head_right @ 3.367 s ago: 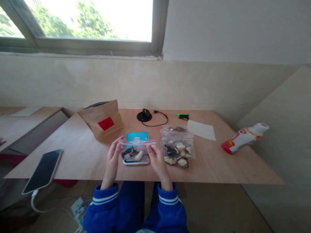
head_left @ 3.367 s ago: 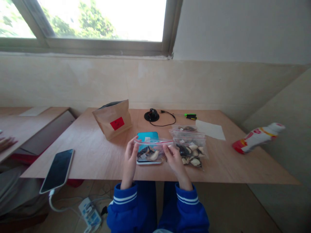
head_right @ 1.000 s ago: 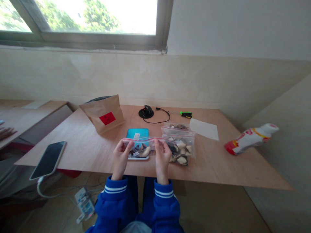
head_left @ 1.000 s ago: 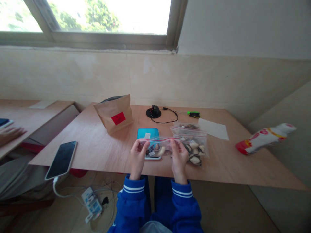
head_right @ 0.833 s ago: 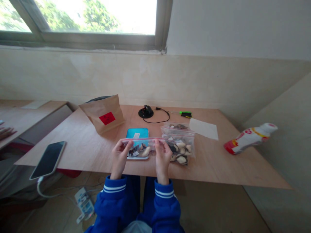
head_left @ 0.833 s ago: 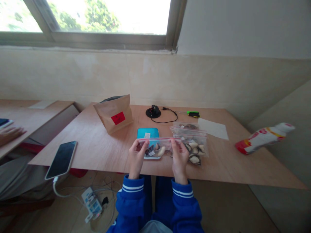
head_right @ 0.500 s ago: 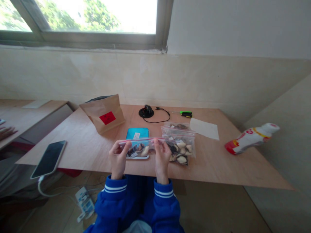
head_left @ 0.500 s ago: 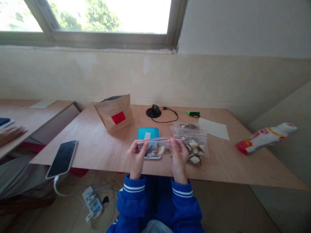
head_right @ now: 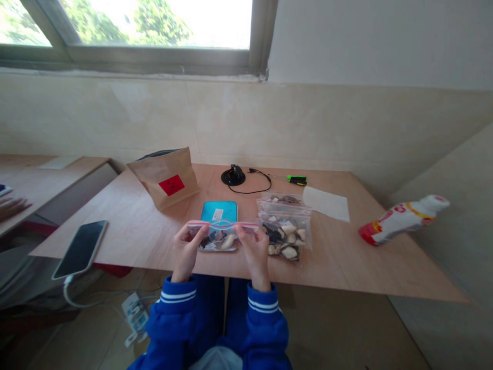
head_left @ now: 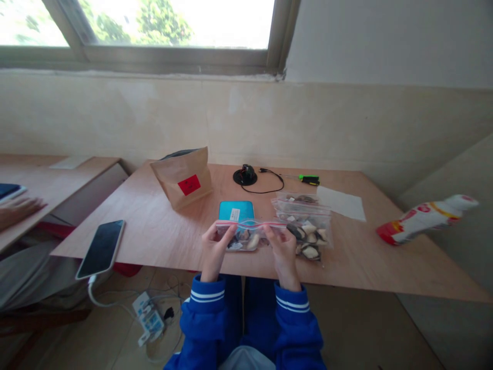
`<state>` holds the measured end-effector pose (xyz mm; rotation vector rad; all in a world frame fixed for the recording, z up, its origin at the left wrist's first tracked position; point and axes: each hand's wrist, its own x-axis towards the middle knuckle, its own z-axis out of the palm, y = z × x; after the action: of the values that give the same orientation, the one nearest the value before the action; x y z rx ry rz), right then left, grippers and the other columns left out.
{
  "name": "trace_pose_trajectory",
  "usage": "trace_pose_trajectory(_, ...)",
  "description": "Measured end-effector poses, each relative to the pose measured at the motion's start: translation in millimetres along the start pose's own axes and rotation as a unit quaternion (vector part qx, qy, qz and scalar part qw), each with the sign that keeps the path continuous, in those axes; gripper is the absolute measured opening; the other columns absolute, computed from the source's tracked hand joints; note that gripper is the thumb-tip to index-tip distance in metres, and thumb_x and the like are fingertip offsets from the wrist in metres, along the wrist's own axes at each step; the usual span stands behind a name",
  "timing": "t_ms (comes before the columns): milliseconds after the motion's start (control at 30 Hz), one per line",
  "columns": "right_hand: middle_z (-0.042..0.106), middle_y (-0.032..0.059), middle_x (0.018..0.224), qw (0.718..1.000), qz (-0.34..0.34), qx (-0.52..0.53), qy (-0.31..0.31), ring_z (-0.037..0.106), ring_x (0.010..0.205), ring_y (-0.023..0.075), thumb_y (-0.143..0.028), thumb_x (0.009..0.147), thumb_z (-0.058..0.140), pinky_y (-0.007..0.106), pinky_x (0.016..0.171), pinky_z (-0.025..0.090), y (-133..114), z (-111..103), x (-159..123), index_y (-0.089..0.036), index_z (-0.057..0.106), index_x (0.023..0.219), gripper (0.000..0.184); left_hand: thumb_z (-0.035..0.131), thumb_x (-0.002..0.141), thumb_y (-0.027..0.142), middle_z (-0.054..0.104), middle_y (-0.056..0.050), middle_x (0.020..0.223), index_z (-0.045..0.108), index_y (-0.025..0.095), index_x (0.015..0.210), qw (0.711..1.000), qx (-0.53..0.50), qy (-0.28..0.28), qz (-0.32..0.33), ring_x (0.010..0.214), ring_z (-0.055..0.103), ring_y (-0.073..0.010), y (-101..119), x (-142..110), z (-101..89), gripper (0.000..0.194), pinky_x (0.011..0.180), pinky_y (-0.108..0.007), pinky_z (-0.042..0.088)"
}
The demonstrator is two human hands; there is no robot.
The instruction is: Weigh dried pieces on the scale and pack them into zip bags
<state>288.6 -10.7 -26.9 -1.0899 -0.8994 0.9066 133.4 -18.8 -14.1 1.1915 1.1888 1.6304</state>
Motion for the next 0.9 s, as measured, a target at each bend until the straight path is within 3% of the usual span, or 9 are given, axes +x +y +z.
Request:
trace_pose_trajectory(233, 0.073, 0.0041, 0.072, 1.0, -0.002, 0.008, 0.023, 0.066, 0.068, 0.0172, -0.04, 0.067, 0.078, 0.033, 0.069, 0.055, -3.6, 3.1, -3.1, -0.016, 0.072, 0.073, 0.025, 0.071, 0.076, 0.041, 0.067, -0.001, 0.07, 0.068, 0.017, 0.078, 0.998, 0.027, 0.053, 0.015, 0.066, 0.062, -0.013, 4.8, -2.9, 1.7, 0.024, 0.061, -0.022, 0.049)
trace_pose_trajectory(533, 0.072, 0.0038, 0.071, 0.991, 0.016, -0.02, -0.13, 0.066, 0.066, 0.0188, -0.036, 0.07, 0.077, 0.031, 0.064, 0.054, -19.1, -2.1, -6.8, -0.017, 0.073, 0.074, 0.02, 0.073, 0.076, 0.037, 0.068, -0.003, 0.073, 0.07, 0.017, 0.076, 1.0, -0.02, 0.008, 0.015, 0.069, 0.063, -0.0136, 6.1, -4.7, -1.8, 0.02, 0.063, -0.024, 0.051)
trace_pose_trajectory(700, 0.071, 0.0023, 0.07, 0.991, -0.006, -0.037, -0.126, 0.064, 0.063, 0.0171, -0.036, 0.073, 0.074, 0.029, 0.061, 0.052, -23.0, -2.9, -8.5, -0.018, 0.074, 0.074, 0.018, 0.075, 0.072, 0.039, 0.07, -0.006, 0.073, 0.072, 0.017, 0.068, 0.997, -0.003, -0.08, -0.003, 0.07, 0.063, -0.0172, 8.1, -5.0, -2.1, 0.022, 0.061, -0.027, 0.052)
trace_pose_trajectory(900, 0.071, 0.0019, 0.071, 0.993, -0.036, -0.05, -0.102, 0.064, 0.065, 0.0167, -0.037, 0.074, 0.073, 0.029, 0.064, 0.052, -20.7, -3.1, -8.1, -0.019, 0.074, 0.073, 0.018, 0.076, 0.071, 0.04, 0.068, -0.005, 0.07, 0.071, 0.016, 0.067, 0.998, -0.004, -0.067, -0.017, 0.065, 0.062, -0.0155, 13.3, -4.7, 4.9, 0.024, 0.057, -0.025, 0.05)
